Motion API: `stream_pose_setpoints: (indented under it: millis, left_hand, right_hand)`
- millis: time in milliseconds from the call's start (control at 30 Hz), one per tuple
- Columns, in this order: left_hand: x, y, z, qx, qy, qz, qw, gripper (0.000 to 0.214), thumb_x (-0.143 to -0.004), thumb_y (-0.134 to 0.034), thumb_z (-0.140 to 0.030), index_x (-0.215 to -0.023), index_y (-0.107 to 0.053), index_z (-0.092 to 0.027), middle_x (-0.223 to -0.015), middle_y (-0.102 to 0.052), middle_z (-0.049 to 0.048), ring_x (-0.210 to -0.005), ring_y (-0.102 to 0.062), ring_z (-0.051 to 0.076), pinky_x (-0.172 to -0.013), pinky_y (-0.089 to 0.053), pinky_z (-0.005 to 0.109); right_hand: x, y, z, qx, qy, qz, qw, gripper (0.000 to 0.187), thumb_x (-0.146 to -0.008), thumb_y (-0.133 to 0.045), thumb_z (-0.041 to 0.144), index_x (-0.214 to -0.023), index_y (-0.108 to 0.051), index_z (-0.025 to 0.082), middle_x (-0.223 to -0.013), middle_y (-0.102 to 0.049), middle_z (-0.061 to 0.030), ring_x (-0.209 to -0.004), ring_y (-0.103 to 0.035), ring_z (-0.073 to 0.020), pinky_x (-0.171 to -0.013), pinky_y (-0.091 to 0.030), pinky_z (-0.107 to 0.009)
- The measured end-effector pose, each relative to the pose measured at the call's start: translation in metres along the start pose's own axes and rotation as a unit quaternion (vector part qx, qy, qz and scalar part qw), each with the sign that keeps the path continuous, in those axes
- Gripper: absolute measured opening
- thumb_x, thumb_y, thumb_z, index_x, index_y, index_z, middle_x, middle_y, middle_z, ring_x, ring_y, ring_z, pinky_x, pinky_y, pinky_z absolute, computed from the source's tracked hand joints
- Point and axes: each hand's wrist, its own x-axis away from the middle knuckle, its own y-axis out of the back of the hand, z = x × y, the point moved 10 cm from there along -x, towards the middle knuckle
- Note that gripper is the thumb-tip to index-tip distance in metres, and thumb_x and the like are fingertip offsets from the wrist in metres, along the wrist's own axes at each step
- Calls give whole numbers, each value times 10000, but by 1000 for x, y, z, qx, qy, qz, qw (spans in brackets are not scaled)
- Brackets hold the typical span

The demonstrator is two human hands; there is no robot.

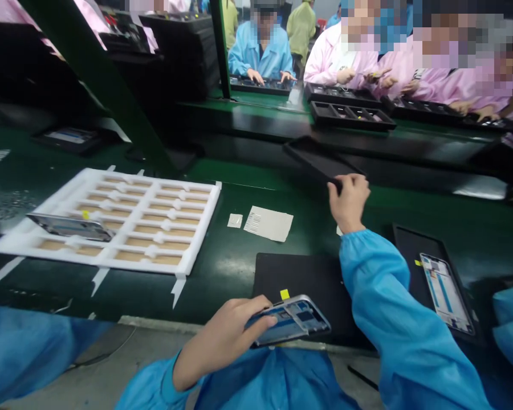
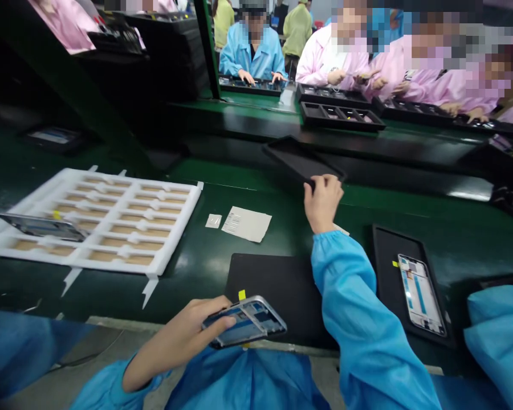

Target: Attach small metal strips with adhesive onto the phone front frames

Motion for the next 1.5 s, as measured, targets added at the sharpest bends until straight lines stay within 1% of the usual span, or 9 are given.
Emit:
stream_pose_setpoints:
  millis: [133, 300, 567, 667, 833, 1033, 1200, 1300, 1500]
  left_hand:
    - [-2, 16, 5, -3, 1, -54, 999, 282, -1006, -400, -435, -1005, -603, -239, -990, -662, 5, -965, -618, 185, -851, -446, 263]
    - [-15, 29, 11, -16, -19, -92, 995, 299, -1001, -409, -442, -1076, -612, -235, -1095, -664, 46, -1113, -581, 225, -990, -445, 333]
    - [-39, 24, 0, -57, -72, -78, 993, 361, -1031, -333, -397, -1316, -499, -250, -1435, -528, 52, -1384, -419, 196, -1231, -174, 464]
    - [-62, 17, -5, -91, -104, -45, 989, 329, -1023, -361, -396, -1223, -569, -238, -1537, -416, 64, -1474, -279, 216, -1234, -113, 509]
    - [-98, -1, 6, -102, -86, 35, 990, 373, -1004, -406, -424, -1256, -573, -205, -1594, -287, 120, -1508, -162, 257, -1212, -72, 562]
    - [-106, -2, 18, -128, -79, 42, 988, 366, -1009, -387, -425, -1210, -597, -201, -1574, -340, 119, -1507, -181, 213, -1228, -65, 499]
    - [-107, -4, 20, -129, -78, 51, 987, 362, -1009, -392, -420, -1198, -594, -186, -1583, -319, 119, -1509, -170, 207, -1232, -65, 481]
    - [-108, -3, 21, -129, -87, 49, 987, 367, -1010, -386, -429, -1172, -601, -180, -1582, -320, 123, -1512, -157, 208, -1233, -68, 482]
    - [-107, -3, 23, -140, -105, 56, 983, 377, -1011, -383, -430, -1141, -610, -158, -1573, -334, 139, -1516, -132, 227, -1233, -74, 489]
  right_hand:
    - [14, -69, 68, -89, 76, 153, 981, 249, -931, -470, 292, -1076, -607, 144, -1127, -556, -183, -1062, -517, -316, -930, -418, -501]
    - [83, -100, 139, -146, 204, 302, 920, 133, -901, -542, 234, -987, -643, 216, -970, -646, -70, -913, -598, -216, -839, -486, -338]
    - [100, -88, 94, -143, 255, 376, 879, 251, -847, -566, 193, -1081, -655, 197, -1116, -686, -101, -1058, -622, -271, -945, -474, -435]
    - [90, -62, 86, -168, 239, 328, 898, 218, -901, -510, 256, -1045, -670, 217, -1093, -697, -85, -1048, -632, -258, -947, -484, -438]
    - [70, -8, 26, -163, 25, 104, 981, 311, -894, -555, 402, -1102, -648, 191, -1152, -653, -132, -1066, -605, -272, -937, -486, -475]
    - [108, -56, -30, -326, -171, 215, 905, 626, -698, -728, 555, -1153, -616, 142, -955, -721, -133, -848, -681, -256, -764, -572, -459]
    - [116, -47, 6, -321, -48, 182, 928, 316, -853, -634, 399, -1085, -702, 196, -1157, -703, -121, -1113, -639, -263, -1007, -496, -496]
    - [125, -47, 37, -305, 69, 247, 917, 309, -945, -519, 327, -1197, -681, 252, -1281, -661, -66, -1275, -551, -231, -1127, -406, -485]
    - [134, -69, 40, -267, 106, 375, 882, 420, -994, -426, 363, -1398, -518, 295, -1470, -493, -22, -1427, -368, -221, -1190, -282, -525]
